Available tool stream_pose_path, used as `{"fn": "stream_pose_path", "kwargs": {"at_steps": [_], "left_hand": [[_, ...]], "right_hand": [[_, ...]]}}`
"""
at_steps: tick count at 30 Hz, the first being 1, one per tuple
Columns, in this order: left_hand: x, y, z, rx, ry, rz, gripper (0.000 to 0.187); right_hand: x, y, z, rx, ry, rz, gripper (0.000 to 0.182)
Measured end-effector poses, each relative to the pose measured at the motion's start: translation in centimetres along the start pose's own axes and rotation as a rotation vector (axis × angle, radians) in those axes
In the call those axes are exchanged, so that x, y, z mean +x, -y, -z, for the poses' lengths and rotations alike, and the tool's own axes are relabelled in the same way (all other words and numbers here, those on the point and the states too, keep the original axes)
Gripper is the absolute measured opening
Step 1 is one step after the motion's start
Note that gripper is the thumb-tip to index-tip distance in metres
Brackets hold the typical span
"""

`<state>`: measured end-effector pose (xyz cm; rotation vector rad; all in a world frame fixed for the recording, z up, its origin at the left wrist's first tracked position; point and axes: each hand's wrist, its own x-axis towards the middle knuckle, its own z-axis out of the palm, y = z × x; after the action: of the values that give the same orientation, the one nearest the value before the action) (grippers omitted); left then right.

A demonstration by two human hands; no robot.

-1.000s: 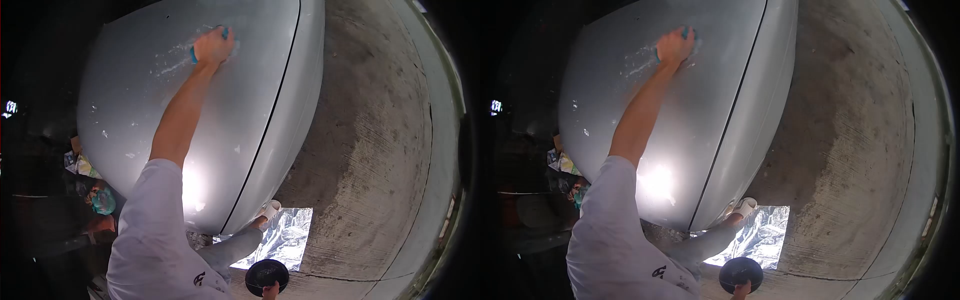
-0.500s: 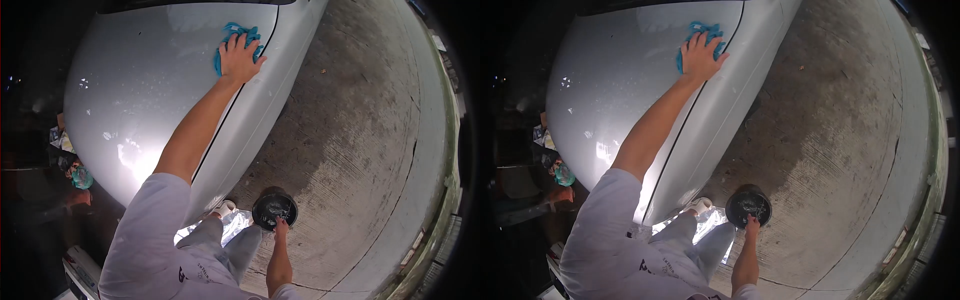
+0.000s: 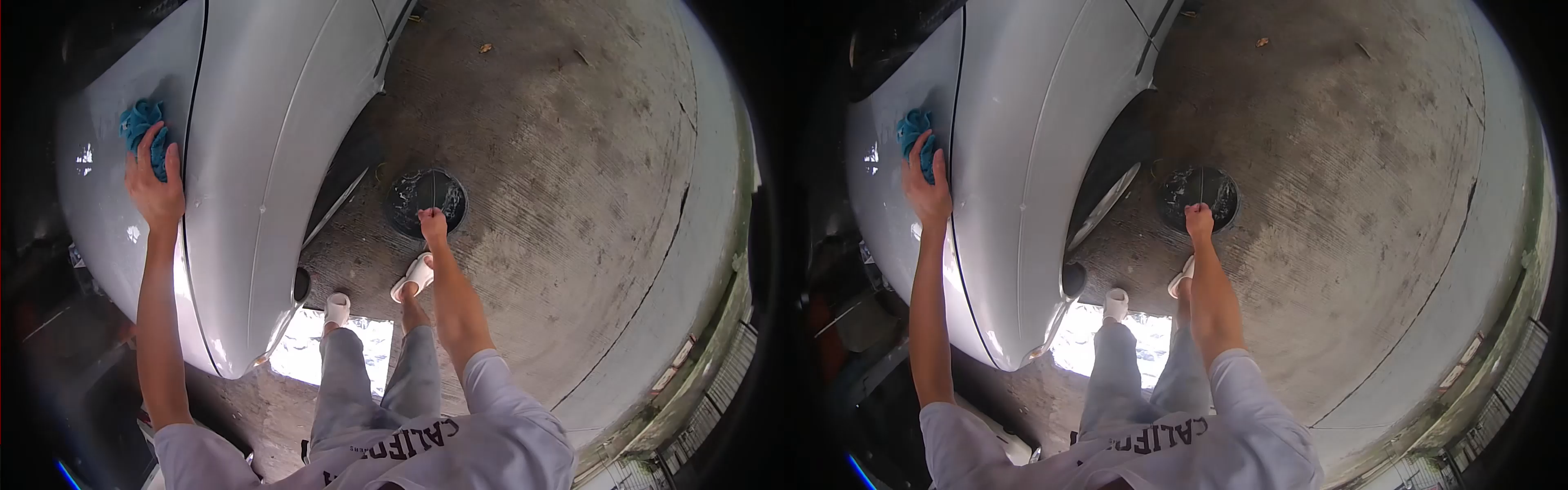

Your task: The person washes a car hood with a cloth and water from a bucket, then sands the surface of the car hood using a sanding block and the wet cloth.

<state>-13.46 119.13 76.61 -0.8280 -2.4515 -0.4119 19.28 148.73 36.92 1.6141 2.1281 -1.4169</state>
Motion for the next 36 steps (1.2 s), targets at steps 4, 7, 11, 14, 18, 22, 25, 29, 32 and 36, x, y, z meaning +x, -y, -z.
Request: {"fn": "stream_pose_path", "kwargs": {"at_steps": [4,7,11,14,18,22,25,29,32,36], "left_hand": [[0.0,0.4,0.1,0.013,0.023,-0.029,0.032],[-0.3,0.1,0.0,0.007,-0.016,-0.005,0.03],[-3.2,-7.2,-1.0,0.109,-0.109,0.316,0.025],[-11.2,-15.8,-2.9,-0.316,0.022,0.277,0.029],[-18.6,-26.8,-14.2,-0.705,0.739,0.397,0.034],[-31.7,-28.7,-25.3,-0.803,1.18,0.733,0.036],[-36.5,-28.2,-27.9,-0.68,1.354,0.67,0.042],[-38.6,-27.0,-29.2,-0.512,1.607,0.509,0.04],[-38.9,-26.7,-29.7,-0.513,1.619,0.448,0.04],[-38.0,-27.1,-30.1,-0.591,1.592,0.496,0.042]], "right_hand": [[5.0,0.8,-0.5,0.071,0.003,0.053,0.03],[7.1,0.8,-0.2,0.092,-0.011,0.092,0.026],[8.7,-0.9,4.1,0.158,-0.016,0.012,0.027],[8.6,-2.0,6.2,-0.097,-0.489,0.25,0.03],[9.3,0.3,5.2,0.151,-0.261,0.289,0.032],[13.7,-0.7,0.2,-0.018,0.183,0.122,0.035],[17.3,-3.4,-5.5,-0.269,0.277,0.18,0.034],[18.8,-4.9,-11.3,-0.658,0.352,-0.125,0.064],[21.0,-13.5,-15.9,-0.503,0.125,0.14,0.063],[19.0,-7.6,-10.0,0.444,0.564,-0.291,0.056]]}}
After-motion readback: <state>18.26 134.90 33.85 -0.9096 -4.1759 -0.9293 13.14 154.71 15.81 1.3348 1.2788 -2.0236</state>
